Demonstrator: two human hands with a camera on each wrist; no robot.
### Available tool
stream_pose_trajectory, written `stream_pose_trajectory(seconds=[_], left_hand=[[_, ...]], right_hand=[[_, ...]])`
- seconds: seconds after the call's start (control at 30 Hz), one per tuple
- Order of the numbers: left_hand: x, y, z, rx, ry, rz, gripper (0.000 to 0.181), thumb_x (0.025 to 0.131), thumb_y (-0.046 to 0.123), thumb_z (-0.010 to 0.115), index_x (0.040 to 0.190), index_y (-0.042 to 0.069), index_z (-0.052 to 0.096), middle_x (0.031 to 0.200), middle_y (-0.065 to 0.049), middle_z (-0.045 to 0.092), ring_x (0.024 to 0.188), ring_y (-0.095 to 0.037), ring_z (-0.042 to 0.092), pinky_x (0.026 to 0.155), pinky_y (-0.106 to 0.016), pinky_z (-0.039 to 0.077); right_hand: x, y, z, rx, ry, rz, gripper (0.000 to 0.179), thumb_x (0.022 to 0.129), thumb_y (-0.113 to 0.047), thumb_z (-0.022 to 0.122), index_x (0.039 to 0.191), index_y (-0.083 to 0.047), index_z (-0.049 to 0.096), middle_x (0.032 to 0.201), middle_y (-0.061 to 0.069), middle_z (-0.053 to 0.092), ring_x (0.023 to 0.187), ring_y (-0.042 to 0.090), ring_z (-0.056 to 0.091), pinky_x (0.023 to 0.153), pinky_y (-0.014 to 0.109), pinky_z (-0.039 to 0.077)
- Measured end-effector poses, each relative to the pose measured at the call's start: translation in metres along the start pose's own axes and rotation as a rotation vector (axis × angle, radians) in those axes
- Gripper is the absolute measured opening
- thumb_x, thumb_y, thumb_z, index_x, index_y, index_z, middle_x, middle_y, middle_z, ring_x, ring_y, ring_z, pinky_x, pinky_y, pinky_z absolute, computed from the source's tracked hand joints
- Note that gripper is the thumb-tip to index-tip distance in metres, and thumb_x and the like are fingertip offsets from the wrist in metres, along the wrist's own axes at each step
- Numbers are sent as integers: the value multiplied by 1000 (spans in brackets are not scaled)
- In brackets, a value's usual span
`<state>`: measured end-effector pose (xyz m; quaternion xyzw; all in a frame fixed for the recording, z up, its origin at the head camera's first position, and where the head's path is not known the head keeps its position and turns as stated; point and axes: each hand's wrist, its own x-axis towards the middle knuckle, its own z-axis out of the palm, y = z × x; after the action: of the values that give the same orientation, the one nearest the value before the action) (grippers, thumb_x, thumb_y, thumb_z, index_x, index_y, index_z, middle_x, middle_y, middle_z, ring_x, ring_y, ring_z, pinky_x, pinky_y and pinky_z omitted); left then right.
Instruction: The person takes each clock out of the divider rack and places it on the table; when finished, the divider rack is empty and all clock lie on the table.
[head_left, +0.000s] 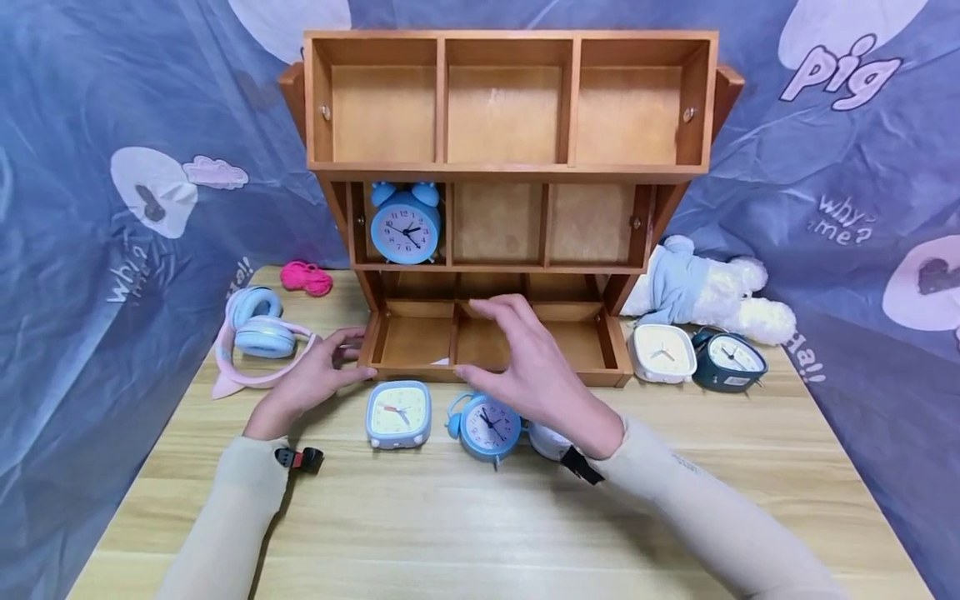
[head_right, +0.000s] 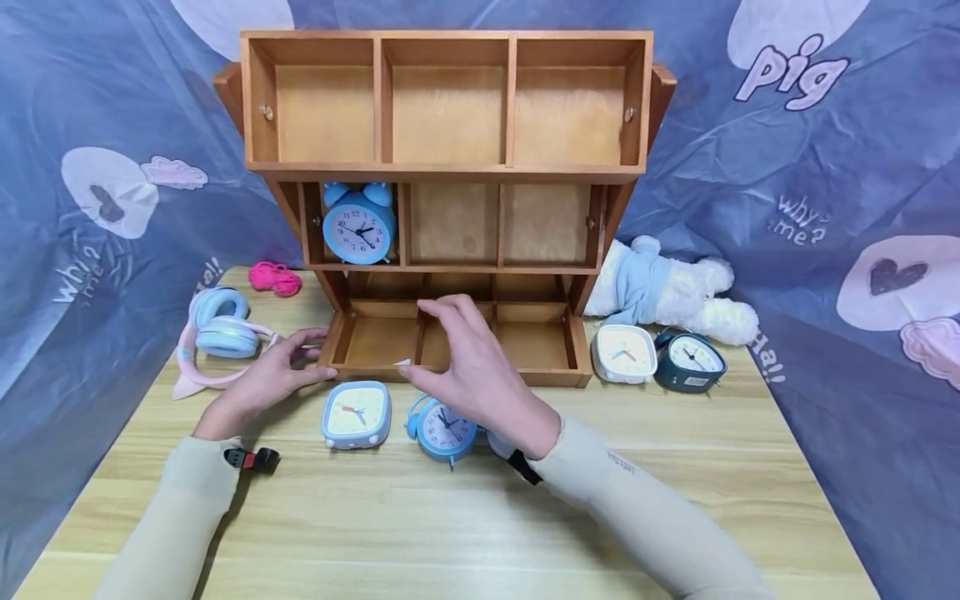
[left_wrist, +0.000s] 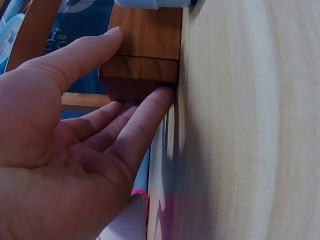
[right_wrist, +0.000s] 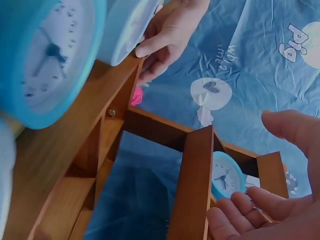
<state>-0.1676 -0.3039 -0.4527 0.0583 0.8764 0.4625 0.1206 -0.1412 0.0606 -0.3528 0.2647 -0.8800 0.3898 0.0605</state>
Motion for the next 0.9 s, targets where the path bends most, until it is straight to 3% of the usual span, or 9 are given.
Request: stream_pose_trajectory(seconds=[0.17,0.3,0.53,0.73,0.9], left_hand=[[1,-1,0,0,1,-4,81,106,23,81,171,0,37,161,-31,59,149,-47,60,118,-50,53],[1,0,0,-4,1,-2,82,106,23,81,171,0,38,159,-32,61,148,-47,62,118,-49,53],[0,0,0,-23,-2,2,81,105,21,81,170,-1,38,160,-31,61,148,-47,62,116,-42,54],[1,1,1,-50,-11,-6,82,105,22,82,170,0,38,160,-31,60,148,-46,62,104,-17,52],[1,0,0,-61,-13,-9,82,105,22,82,171,1,38,161,-30,59,148,-46,61,100,-12,49]], right_hand=[[24,-4,11,32,66,-34,80,94,-32,92,161,-10,56,153,10,58,144,30,62,123,53,53],[44,-9,19,32,151,-119,78,95,-29,92,161,-6,55,152,13,58,143,30,62,123,49,53],[77,-30,31,-85,315,-280,78,96,-29,91,158,2,54,150,21,55,139,34,58,123,44,51],[105,-40,50,-239,447,-255,82,94,-38,92,156,2,55,151,22,56,140,35,57,119,46,51],[122,-46,70,-360,543,-247,79,93,-41,92,151,1,57,149,21,58,141,36,58,115,46,54]])
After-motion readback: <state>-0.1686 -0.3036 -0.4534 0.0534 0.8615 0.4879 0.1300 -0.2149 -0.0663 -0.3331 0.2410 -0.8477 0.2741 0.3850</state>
